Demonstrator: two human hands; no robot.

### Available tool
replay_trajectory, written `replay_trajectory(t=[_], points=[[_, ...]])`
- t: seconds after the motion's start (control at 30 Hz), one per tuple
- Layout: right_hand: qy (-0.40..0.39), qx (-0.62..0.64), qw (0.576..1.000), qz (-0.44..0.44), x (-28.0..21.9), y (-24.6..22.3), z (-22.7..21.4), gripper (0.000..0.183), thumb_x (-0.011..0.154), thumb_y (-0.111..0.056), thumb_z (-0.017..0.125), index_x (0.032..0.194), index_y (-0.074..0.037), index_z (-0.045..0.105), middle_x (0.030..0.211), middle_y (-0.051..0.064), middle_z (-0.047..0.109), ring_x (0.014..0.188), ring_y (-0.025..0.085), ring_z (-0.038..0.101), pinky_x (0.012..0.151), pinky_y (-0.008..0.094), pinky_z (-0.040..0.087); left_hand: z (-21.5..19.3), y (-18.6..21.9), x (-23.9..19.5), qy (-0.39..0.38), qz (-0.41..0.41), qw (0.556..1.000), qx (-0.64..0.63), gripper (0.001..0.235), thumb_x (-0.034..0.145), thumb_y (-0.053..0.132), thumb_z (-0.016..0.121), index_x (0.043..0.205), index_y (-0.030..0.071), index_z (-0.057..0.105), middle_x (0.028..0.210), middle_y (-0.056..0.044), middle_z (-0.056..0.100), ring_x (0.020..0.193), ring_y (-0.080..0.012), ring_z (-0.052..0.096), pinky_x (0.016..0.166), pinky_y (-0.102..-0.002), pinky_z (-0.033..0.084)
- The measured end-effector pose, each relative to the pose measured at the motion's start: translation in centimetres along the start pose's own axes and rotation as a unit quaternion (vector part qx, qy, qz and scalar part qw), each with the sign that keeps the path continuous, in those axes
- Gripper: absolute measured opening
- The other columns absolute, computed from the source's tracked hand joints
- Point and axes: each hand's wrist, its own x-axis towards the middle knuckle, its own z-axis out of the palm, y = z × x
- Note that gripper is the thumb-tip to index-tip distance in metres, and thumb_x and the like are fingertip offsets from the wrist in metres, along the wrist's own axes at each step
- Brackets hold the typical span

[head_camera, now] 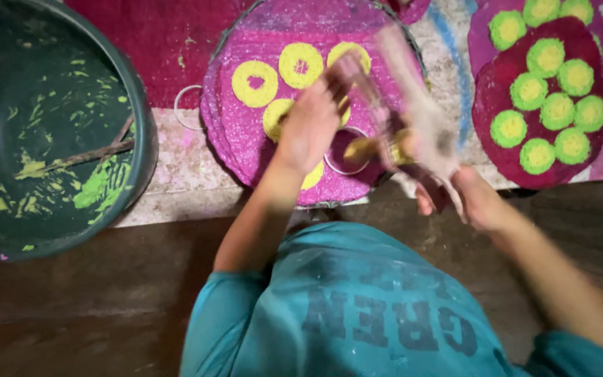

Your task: The person scoops green paste from a bucket using a wooden tool and applies it into circular molds on a pink tray. They repeatedly fill the molds and smooth the paste to form ring-shaped decorative items.

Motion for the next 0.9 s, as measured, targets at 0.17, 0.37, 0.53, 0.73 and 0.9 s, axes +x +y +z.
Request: replay_trajectory(t=[0.17,0.37,0.53,0.73,0.9], points=[[-0.078,-0.082,0.97,0.214,2.2,-6.1,-0.6,0.072,0.097,-0.062,0.028,0.118,-0.001,0.061,0.086,0.012,0.069,0.079,0.023,0.069,0.073,0.037,0.058,1.3,-1.1,2.3,-0.1,0.037,0.943,-0.315,0.065,0.105,0.068,0.045,0.13,0.01,0.057,0.111,-0.004,0.062,0.114,-0.0204,0.06,0.116,-0.042,0.044],[0.003,-0.321,0.925,0.203,5.2,-9.8,1.2,0.085,0.1,-0.066,0.025,0.082,0.004,0.07,0.07,0.013,0.068,0.062,0.022,0.065,0.061,0.039,0.054,-0.1,-0.8,2.4,-0.011,0.105,0.93,-0.351,0.048,0.106,0.062,0.043,0.097,0.016,0.053,0.085,0.002,0.051,0.085,-0.0152,0.055,0.096,-0.039,0.049],[0.031,-0.357,0.911,0.205,6.4,-9.1,3.2,0.084,0.097,-0.069,0.031,0.079,0.004,0.067,0.069,0.014,0.066,0.059,0.021,0.065,0.058,0.039,0.057,-2.5,-1.0,1.5,0.002,0.138,0.933,-0.332,0.046,0.107,0.06,0.043,0.092,0.018,0.052,0.079,0.005,0.049,0.078,-0.0128,0.052,0.09,-0.037,0.049],[0.081,-0.432,0.872,0.217,5.9,-10.7,2.9,0.078,0.094,-0.067,0.035,0.104,0.003,0.068,0.073,0.014,0.069,0.063,0.023,0.07,0.061,0.039,0.059,-2.5,-4.0,2.5,0.062,0.135,0.922,-0.357,0.039,0.106,0.053,0.045,0.089,0.018,0.052,0.074,0.006,0.044,0.072,-0.0123,0.049,0.085,-0.037,0.049],[0.103,-0.5,0.857,0.071,6.4,-10.7,3.4,0.072,0.101,-0.06,0.04,0.112,0.004,0.07,0.075,0.015,0.069,0.069,0.024,0.068,0.066,0.041,0.052,-3.1,-3.0,4.9,0.067,0.137,0.933,-0.325,0.041,0.102,0.054,0.044,0.082,0.018,0.048,0.068,0.006,0.039,0.065,-0.0124,0.045,0.075,-0.036,0.046]])
